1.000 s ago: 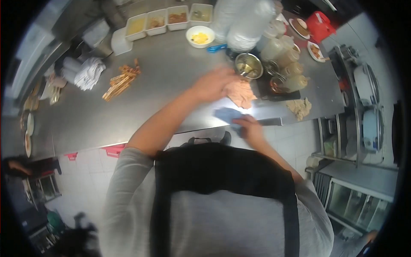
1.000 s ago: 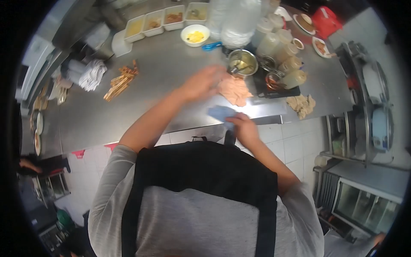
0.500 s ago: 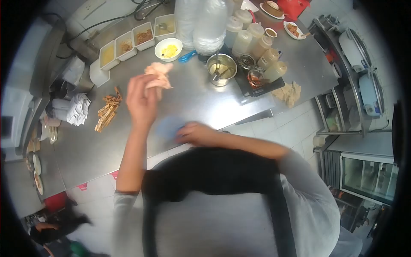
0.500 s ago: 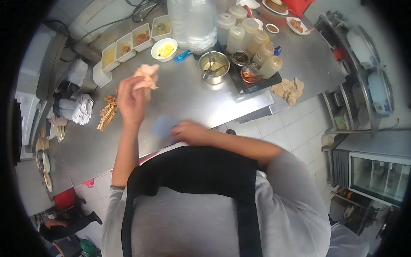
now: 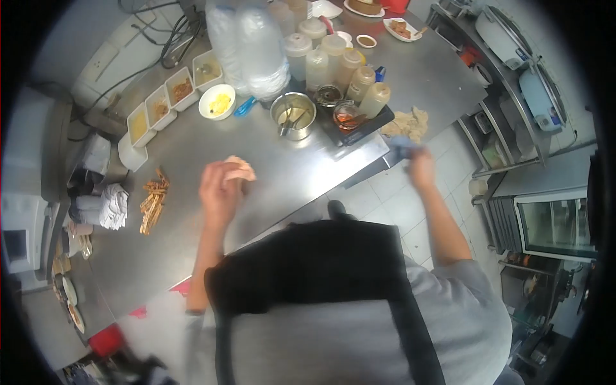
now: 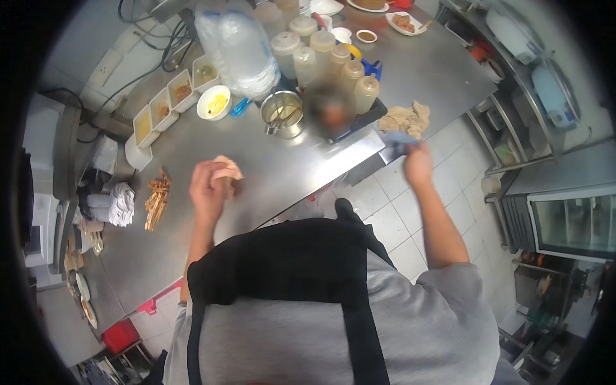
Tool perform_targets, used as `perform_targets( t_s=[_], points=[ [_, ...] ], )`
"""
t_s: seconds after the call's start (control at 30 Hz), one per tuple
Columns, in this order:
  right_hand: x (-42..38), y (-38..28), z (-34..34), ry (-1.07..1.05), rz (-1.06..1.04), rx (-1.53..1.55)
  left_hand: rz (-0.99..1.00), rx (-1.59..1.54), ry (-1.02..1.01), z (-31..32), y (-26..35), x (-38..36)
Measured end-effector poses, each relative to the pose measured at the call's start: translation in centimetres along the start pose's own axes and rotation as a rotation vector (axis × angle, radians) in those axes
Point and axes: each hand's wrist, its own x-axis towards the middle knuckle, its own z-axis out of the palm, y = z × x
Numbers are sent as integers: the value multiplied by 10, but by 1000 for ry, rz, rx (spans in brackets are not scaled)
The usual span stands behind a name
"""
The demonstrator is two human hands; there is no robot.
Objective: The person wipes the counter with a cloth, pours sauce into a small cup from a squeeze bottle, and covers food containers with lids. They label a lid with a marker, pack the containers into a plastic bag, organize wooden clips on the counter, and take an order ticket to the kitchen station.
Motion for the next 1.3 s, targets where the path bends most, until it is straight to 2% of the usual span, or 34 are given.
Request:
perform_targets(
  t_s=[0.1, 0.17, 0.23, 0.27, 0.3, 0.33, 0.37, 0.4, 0.43, 0.47, 0.5, 0.57, 0.63, 0.67, 0.73, 0.77, 0.83, 0.93, 1.07, 1.1, 1.2, 1.23, 1.27, 1.3],
  points=[
    [4, -8, -55, 298, 118, 231, 83, -40, 0, 34, 29, 14],
    [10, -15, -41, 434, -91, 269, 117, -47, 10, 49, 39, 20],
    [8, -44, -12, 358, -239, 172, -747, -1231, -224, 60, 50, 25],
    [5, -48, 25, 255, -330, 152, -269, -562, -482, 57, 49, 26],
    [-10, -68, 45, 366, -388, 73, 211, 110, -434, 54, 48, 27],
    [-29, -98, 14, 190, -322, 280, 198, 76, -509, 43, 52, 37],
    [-33, -90, 24, 61, -513, 215, 251, 86, -432, 28, 62, 55],
    [-40, -91, 11, -145, -565, 264, 305, 93, -365, 12, 75, 71],
    [-35, -74, 18, -356, -703, 358, 339, 136, -281, -8, 89, 90],
    [-28, -63, 15, -545, -767, 578, 371, 179, -205, -33, 102, 112],
    [-26, -62, -11, -562, -663, 607, 402, 222, -134, -57, 117, 135],
    [-5, -42, -35, -530, -531, 482, 629, 372, 118, -98, 139, 182],
    [20, -32, -65, -330, -369, 449, 638, 450, 235, -129, 162, 231],
    [31, -35, -83, -251, -275, 492, 601, 480, 284, -139, 167, 257],
    [52, -36, -104, -171, -220, 523, 471, 479, 362, -150, 180, 310],
    [63, -30, -99, -120, -247, 517, 380, 452, 391, -153, 186, 335],
    [83, -13, -77, -19, -298, 508, 339, 440, 424, -159, 183, 386],
    [93, 4, -44, 23, -308, 482, 54, 320, 433, -152, 190, 440],
    [84, 7, -27, 203, -343, 469, -13, 320, 412, -130, 176, 498],
    [84, 4, -38, 145, -282, 550, -26, 286, 369, -122, 178, 508],
    [103, 5, -52, 158, -311, 519, -28, 166, 249, -101, 174, 539],
    [107, -4, -69, 202, -326, 550, -29, 32, 372, -91, 175, 545],
    [112, -11, -82, 232, -348, 593, 118, -63, 442, -83, 176, 554],
    [117, -18, -94, 262, -368, 635, 196, -210, 413, -75, 194, 542]
  ],
)
